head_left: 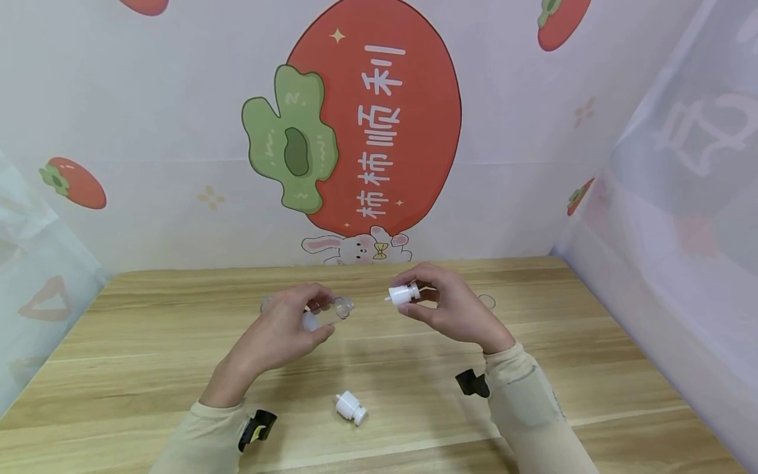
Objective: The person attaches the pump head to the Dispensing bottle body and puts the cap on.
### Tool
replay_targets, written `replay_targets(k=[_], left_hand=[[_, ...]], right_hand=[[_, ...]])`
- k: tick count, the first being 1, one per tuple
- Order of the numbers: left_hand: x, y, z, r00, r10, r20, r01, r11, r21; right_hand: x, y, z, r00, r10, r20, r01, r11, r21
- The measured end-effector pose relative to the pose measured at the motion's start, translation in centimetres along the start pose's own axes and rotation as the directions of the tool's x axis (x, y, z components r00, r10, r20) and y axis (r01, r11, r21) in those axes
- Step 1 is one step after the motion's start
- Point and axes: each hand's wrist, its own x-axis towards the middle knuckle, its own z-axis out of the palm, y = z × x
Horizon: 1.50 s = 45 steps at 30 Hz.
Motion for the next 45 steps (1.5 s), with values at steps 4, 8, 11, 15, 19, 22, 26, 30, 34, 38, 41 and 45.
replay_targets(k=[4, 8, 11, 15, 19, 22, 26, 30, 34, 38, 41, 45], left_hand=[[0.02, 0.11, 0.09, 1.0, 0.01, -0.005, -0.01, 1.0, 0.002], [0.0, 0.14, 0.15, 1.0, 0.025, -0.004, -0.025, 1.0, -0.004], [-0.01, 0.13, 0.23, 0.999, 0.033, -0.005, -0.034, 0.999, -0.008], [0.0, 0.26, 0.36, 0.999, 0.035, -0.002, -0.035, 0.999, -0.009], [-0.01, 0.41, 0.47, 1.0, 0.019, 0.013, -0.019, 1.0, -0.009], [0.02, 0.47, 0.53, 1.0, 0.016, 0.022, -0.016, 1.0, -0.005], [0.04, 0.53, 0.59, 0.999, 0.028, 0.026, -0.027, 1.0, -0.005], [0.02, 0.59, 0.64, 0.999, 0.031, 0.03, -0.03, 0.999, -0.012], [0.04, 0.62, 0.73, 0.999, 0.026, 0.035, -0.026, 1.0, -0.011], [0.04, 0.63, 0.8, 0.999, 0.037, 0.039, -0.037, 0.999, -0.006], [0.02, 0.67, 0.84, 0.998, 0.047, 0.04, -0.047, 0.999, -0.004], [0.05, 0.74, 0.95, 0.998, 0.058, 0.041, -0.057, 0.998, -0.006]], right_hand=[[0.1, -0.01, 0.14, 1.0, -0.005, -0.009, 0.005, 1.0, 0.017], [0.08, -0.06, 0.26, 1.0, -0.012, -0.026, 0.012, 1.0, 0.023], [0.05, -0.15, 0.31, 0.999, -0.015, -0.032, 0.015, 1.0, 0.024], [0.07, -0.18, 0.44, 0.999, -0.016, -0.032, 0.017, 1.0, 0.026], [0.12, -0.23, 0.57, 0.999, -0.019, -0.031, 0.02, 1.0, 0.016], [0.18, -0.33, 0.62, 0.999, -0.022, -0.027, 0.022, 1.0, 0.018], [0.21, -0.44, 0.65, 1.0, -0.016, -0.022, 0.016, 0.999, 0.031], [0.2, -0.48, 0.66, 1.0, -0.017, -0.02, 0.017, 0.999, 0.038], [0.17, -0.47, 0.7, 0.999, -0.025, -0.023, 0.026, 0.999, 0.043], [0.2, -0.44, 0.77, 0.999, -0.029, -0.022, 0.03, 0.998, 0.05], [0.23, -0.37, 0.81, 0.999, -0.028, -0.018, 0.029, 0.998, 0.055], [0.23, -0.35, 0.83, 1.0, -0.028, -0.014, 0.028, 0.998, 0.053]])
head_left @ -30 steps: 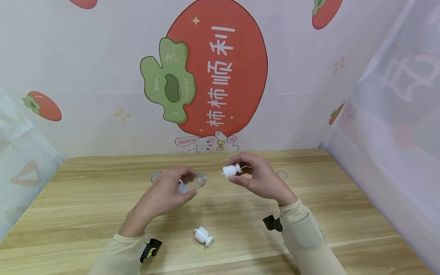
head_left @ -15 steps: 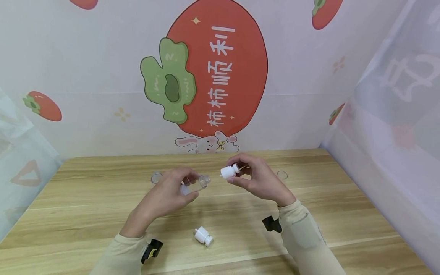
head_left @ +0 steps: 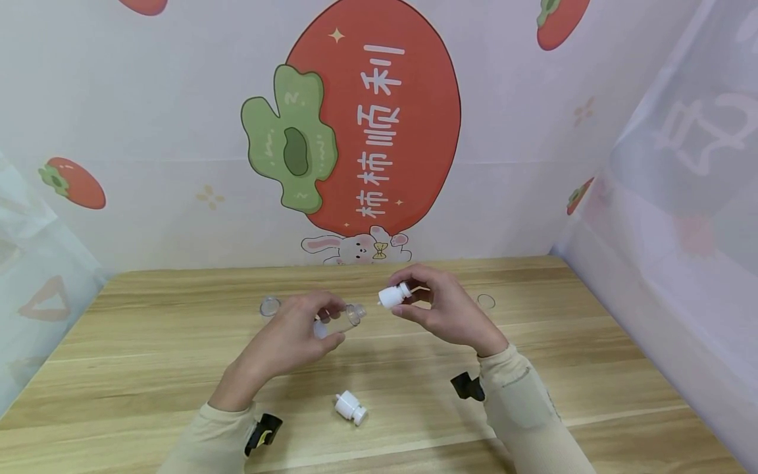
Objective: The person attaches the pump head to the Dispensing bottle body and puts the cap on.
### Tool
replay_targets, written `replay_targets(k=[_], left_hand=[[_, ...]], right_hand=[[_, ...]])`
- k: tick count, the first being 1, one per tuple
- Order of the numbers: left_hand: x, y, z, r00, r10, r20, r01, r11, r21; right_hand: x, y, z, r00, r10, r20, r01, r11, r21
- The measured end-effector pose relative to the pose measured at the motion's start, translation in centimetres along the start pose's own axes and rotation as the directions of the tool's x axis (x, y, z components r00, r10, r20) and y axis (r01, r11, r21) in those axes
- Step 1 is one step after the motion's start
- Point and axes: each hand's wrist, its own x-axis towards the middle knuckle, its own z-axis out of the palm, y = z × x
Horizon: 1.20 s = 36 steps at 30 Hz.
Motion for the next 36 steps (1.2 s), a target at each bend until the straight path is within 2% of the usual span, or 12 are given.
replay_targets(k=[36], left_hand=[[0.16, 0.28, 0.4, 1.0, -0.006, 0.025, 0.006, 1.0, -0.016]], right_hand=[[0.12, -0.12, 0.67, 0.999, -0.025, 0.027, 0.026, 0.999, -0.032]])
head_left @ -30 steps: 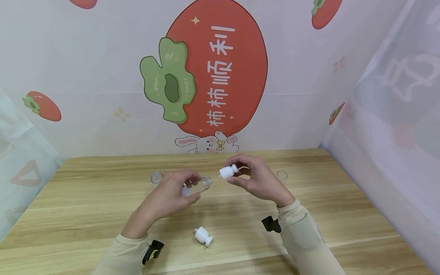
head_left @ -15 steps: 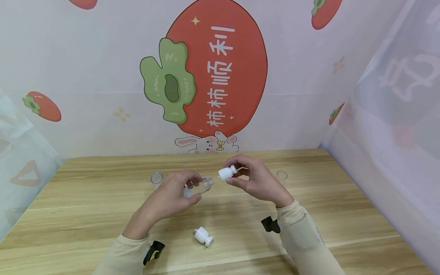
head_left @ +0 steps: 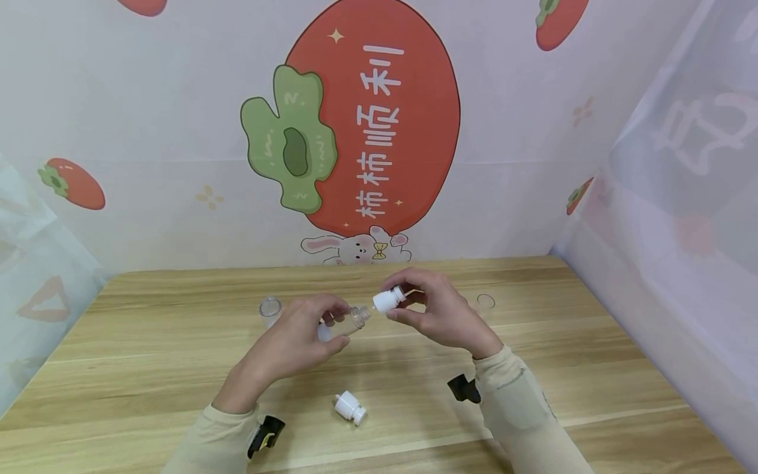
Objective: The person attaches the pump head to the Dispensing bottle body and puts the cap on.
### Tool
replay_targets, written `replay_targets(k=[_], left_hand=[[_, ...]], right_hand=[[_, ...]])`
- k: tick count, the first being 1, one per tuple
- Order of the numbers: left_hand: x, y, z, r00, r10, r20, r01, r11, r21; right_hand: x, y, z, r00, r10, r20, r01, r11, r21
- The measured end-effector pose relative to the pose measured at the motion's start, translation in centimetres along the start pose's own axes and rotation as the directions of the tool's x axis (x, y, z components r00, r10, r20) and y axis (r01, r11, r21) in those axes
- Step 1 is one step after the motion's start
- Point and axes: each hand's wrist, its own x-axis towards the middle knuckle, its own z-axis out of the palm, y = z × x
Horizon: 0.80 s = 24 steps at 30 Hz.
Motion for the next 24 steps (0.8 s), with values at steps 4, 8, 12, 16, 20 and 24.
replay_targets(k=[4, 8, 12, 16, 20, 24], left_hand=[[-0.02, -0.07, 0.02, 1.0, 0.012, -0.003, -0.012, 1.0, 0.002], [-0.03, -0.09, 0.01, 1.0, 0.013, -0.004, -0.013, 1.0, 0.004], [-0.06, -0.04, 0.0, 1.0, 0.009, -0.003, -0.009, 1.0, 0.004], [-0.09, 0.0, 0.01, 1.0, 0.007, 0.0, -0.007, 1.0, 0.008], [-0.09, -0.01, 0.04, 1.0, 0.017, 0.003, -0.017, 1.0, 0.009], [-0.07, -0.06, 0.0, 1.0, 0.021, 0.002, -0.021, 1.0, 0.004]], right_hand=[[0.03, 0.06, 0.07, 1.0, 0.0, 0.002, 0.0, 1.0, -0.004], [0.03, 0.14, 0.11, 1.0, -0.001, 0.005, 0.001, 1.0, -0.009], [0.02, 0.21, 0.18, 1.0, -0.006, 0.006, 0.006, 1.0, -0.012], [0.01, 0.25, 0.23, 1.0, -0.008, 0.008, 0.008, 1.0, -0.013], [-0.02, 0.21, 0.22, 1.0, -0.006, 0.011, 0.007, 1.0, -0.016], [0.01, 0.22, 0.19, 1.0, -0.005, 0.011, 0.005, 1.0, -0.023]])
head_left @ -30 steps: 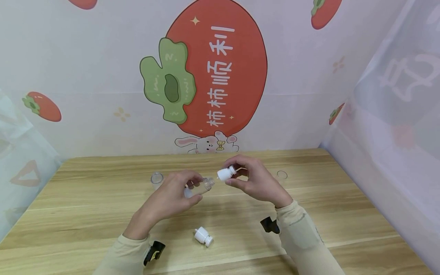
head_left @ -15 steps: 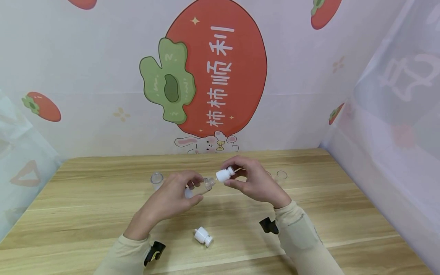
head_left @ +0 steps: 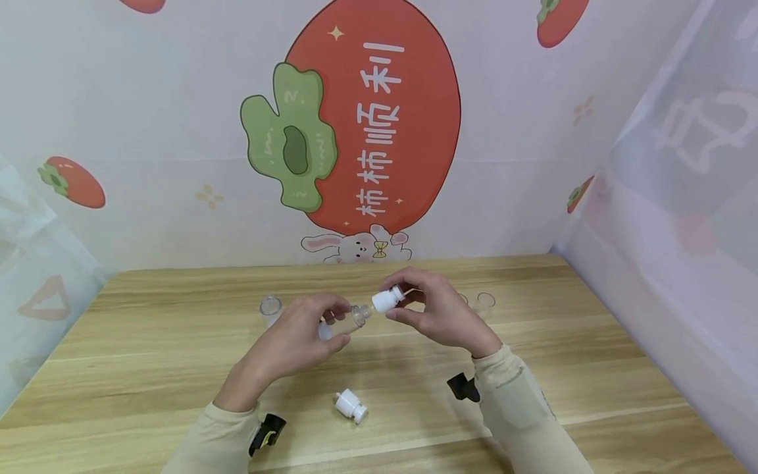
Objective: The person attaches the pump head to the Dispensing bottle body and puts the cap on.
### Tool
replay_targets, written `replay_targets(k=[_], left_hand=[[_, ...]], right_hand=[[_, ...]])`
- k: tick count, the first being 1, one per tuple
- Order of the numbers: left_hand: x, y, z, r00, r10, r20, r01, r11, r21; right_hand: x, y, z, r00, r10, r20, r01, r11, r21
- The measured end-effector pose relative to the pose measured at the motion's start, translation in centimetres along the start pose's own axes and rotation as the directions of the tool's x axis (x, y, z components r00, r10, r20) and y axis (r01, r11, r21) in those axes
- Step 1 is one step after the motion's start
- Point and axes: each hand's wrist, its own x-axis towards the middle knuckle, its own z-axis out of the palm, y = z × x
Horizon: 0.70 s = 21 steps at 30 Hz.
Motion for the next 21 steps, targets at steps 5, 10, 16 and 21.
replay_targets(k=[5, 10, 16, 21], left_hand=[[0.14, 0.0, -0.02, 1.0, -0.002, -0.004, 0.002, 1.0, -0.002], [0.21, -0.04, 0.06, 1.0, 0.0, -0.011, 0.0, 1.0, -0.004], [0.1, -0.04, 0.06, 1.0, -0.014, -0.001, 0.014, 1.0, 0.004], [0.06, -0.01, 0.01, 1.0, -0.02, 0.009, 0.02, 1.0, 0.005]], right_hand=[[0.1, -0.02, -0.1, 1.0, -0.002, -0.001, 0.002, 1.0, 0.0], [0.15, -0.03, -0.12, 1.0, -0.008, 0.0, 0.008, 1.0, 0.003], [0.08, -0.09, -0.02, 1.0, -0.002, -0.001, 0.002, 1.0, 0.011], [0.02, -0.17, 0.01, 1.0, 0.004, -0.005, -0.004, 1.0, 0.013]])
